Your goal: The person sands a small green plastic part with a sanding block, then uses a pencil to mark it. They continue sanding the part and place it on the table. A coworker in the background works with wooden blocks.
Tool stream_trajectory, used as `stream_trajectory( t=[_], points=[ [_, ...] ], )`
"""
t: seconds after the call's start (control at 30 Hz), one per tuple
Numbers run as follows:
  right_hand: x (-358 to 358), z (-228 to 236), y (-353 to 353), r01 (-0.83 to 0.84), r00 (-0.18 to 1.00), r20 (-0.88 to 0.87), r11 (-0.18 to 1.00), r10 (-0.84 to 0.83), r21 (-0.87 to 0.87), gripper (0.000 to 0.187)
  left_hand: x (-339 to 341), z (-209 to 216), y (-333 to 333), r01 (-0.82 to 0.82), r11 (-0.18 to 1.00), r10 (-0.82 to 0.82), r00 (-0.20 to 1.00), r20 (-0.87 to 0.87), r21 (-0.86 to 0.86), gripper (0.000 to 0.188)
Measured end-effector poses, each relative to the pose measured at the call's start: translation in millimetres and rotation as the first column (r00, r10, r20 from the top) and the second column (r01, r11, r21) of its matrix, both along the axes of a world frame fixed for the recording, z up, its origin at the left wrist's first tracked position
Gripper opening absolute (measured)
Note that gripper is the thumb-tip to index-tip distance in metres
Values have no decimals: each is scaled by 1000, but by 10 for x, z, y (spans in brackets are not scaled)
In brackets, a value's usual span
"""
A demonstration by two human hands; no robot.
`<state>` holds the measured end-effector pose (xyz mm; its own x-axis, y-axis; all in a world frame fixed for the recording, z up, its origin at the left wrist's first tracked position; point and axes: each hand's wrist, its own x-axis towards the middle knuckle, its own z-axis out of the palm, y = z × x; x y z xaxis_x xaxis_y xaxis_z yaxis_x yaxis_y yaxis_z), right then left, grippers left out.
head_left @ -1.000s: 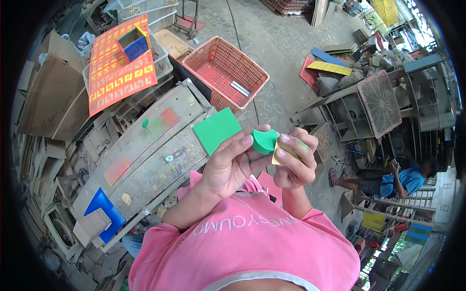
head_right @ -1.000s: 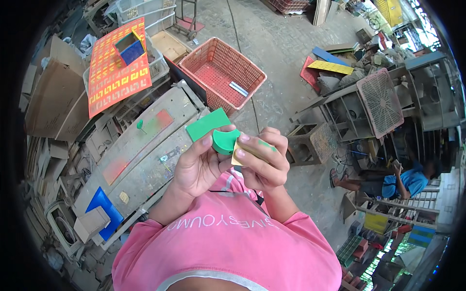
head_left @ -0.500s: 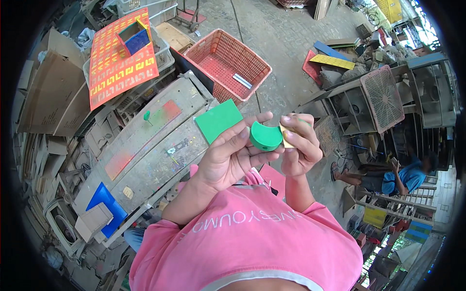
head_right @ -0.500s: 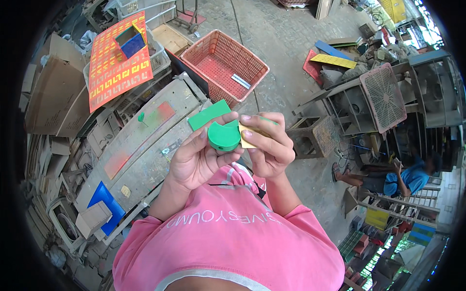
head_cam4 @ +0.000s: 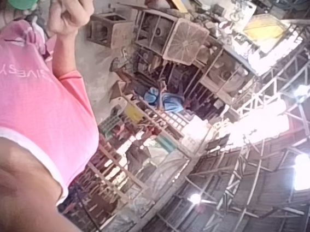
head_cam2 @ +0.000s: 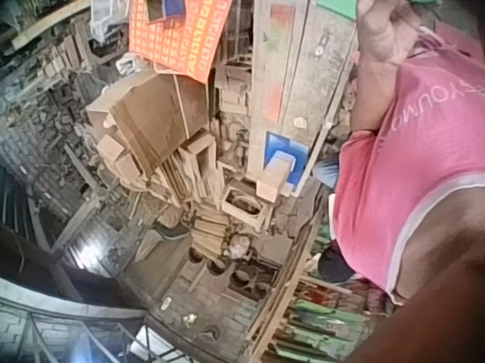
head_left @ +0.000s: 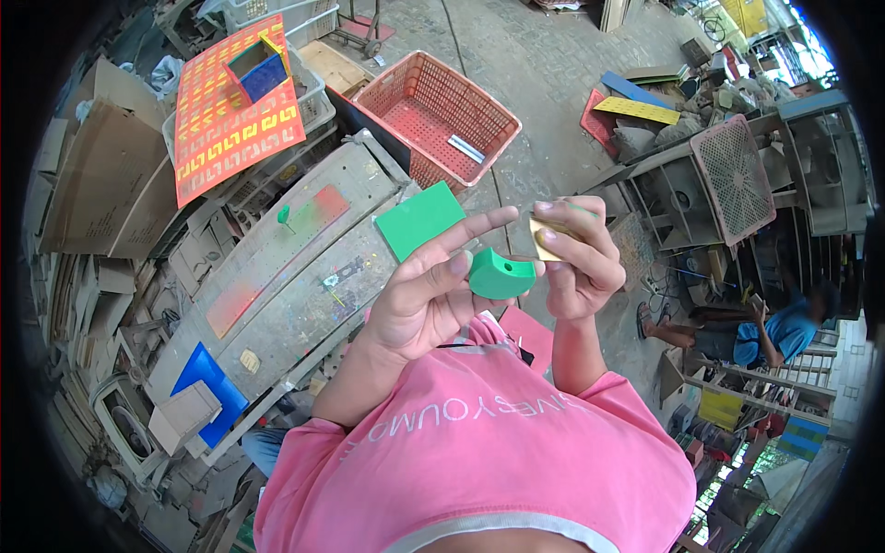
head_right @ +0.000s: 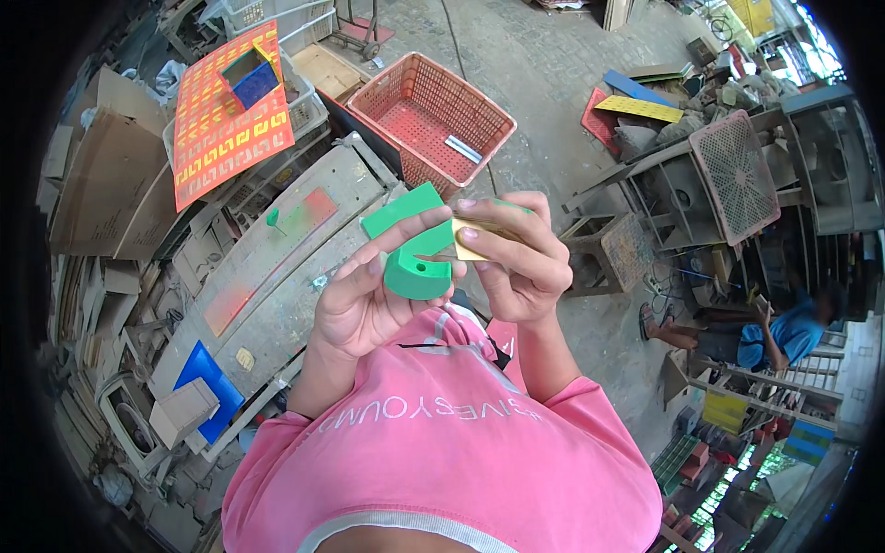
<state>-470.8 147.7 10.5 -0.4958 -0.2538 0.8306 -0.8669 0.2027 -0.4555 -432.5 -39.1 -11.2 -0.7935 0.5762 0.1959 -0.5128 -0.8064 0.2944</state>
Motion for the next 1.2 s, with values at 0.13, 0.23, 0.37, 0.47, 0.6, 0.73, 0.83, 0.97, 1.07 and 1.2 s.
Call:
stream_trajectory(
  t=[0.13,0.23,0.37,0.47,0.6,0.73,0.83,0.97,1.07,1.2],
  points=[
    [73,55,61,25,1000,-13,998,-26,-54,30,59,97,2,-112,989,112,994,-2,-92,77],
    [174,155,42,10,999,-38,998,-13,-62,32,119,171,22,-229,957,230,973,-17,-176,80],
    [263,237,-49,-48,994,-95,998,52,48,36,151,186,39,-276,934,269,961,-62,-226,80],
    [243,199,-78,-100,989,-94,989,111,112,33,144,202,58,-289,929,277,957,-81,-230,80],
    [218,209,-44,-14,990,-136,984,38,178,34,128,179,60,-274,937,265,962,-68,-217,79],
    [191,313,47,59,985,-172,969,-17,238,33,147,168,63,-258,944,255,966,-42,-205,78],
    [197,342,48,45,984,-176,981,-11,189,32,150,167,76,-246,946,244,969,-35,-213,78],
    [242,276,-27,-42,984,-163,980,74,195,33,156,182,74,-210,956,207,978,-37,-206,78],
    [246,301,36,63,983,-182,971,-20,232,32,186,171,93,-212,965,212,977,-21,-157,77],
    [253,300,166,149,971,-206,982,-124,112,31,186,144,95,-155,984,155,988,-7,-89,74]
  ],
)
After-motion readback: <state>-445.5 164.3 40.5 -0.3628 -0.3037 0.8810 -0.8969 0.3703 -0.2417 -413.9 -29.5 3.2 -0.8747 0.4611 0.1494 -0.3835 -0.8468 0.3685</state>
